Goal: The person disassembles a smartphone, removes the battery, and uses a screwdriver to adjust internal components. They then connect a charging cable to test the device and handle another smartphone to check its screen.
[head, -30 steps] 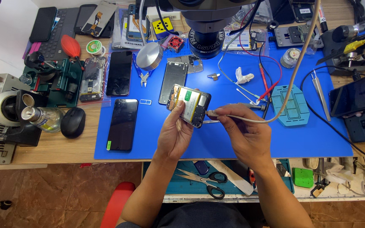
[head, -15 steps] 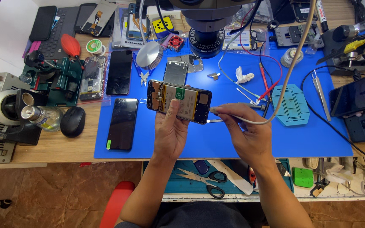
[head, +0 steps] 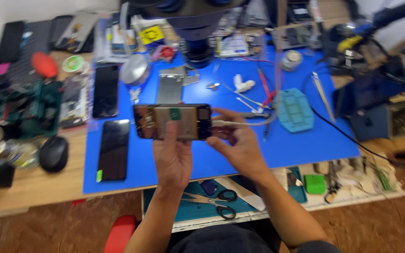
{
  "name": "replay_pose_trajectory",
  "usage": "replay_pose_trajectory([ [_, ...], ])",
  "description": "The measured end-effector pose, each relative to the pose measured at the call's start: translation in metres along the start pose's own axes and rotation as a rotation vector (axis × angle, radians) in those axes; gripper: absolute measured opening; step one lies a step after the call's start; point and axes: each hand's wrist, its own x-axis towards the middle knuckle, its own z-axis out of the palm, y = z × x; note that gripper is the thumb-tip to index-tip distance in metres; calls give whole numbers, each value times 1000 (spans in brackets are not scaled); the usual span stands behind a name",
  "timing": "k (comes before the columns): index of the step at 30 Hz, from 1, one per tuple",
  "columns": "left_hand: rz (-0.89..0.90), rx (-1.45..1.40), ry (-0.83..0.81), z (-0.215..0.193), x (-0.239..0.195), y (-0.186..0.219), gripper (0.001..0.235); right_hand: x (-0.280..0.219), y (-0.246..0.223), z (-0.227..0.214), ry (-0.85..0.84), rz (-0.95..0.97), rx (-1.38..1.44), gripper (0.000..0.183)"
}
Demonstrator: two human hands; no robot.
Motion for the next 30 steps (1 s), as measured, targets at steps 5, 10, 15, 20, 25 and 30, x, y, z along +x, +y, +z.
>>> replay_pose_trajectory([
  [5,-31,90,-99,8,-9,1,29,-1,9,12,51,54,33,24],
  [10,-80,44,-191,-28,-3,-9,44,6,6,-1,139,19,366,16],
  [15,-151,142,-185,-52,5,-9,40,12,12,-20,166,-90,269,17],
  [20,-203,98,-131,-51,4,-11,41,12,13,-24,159,-90,204,20],
  [25,-231,84,-136,-48,2,-11,40,11,12,-24,167,-87,175,21],
  [30,-239,74,-123,-45,-2,-9,39,11,10,-24,160,-84,151,23],
])
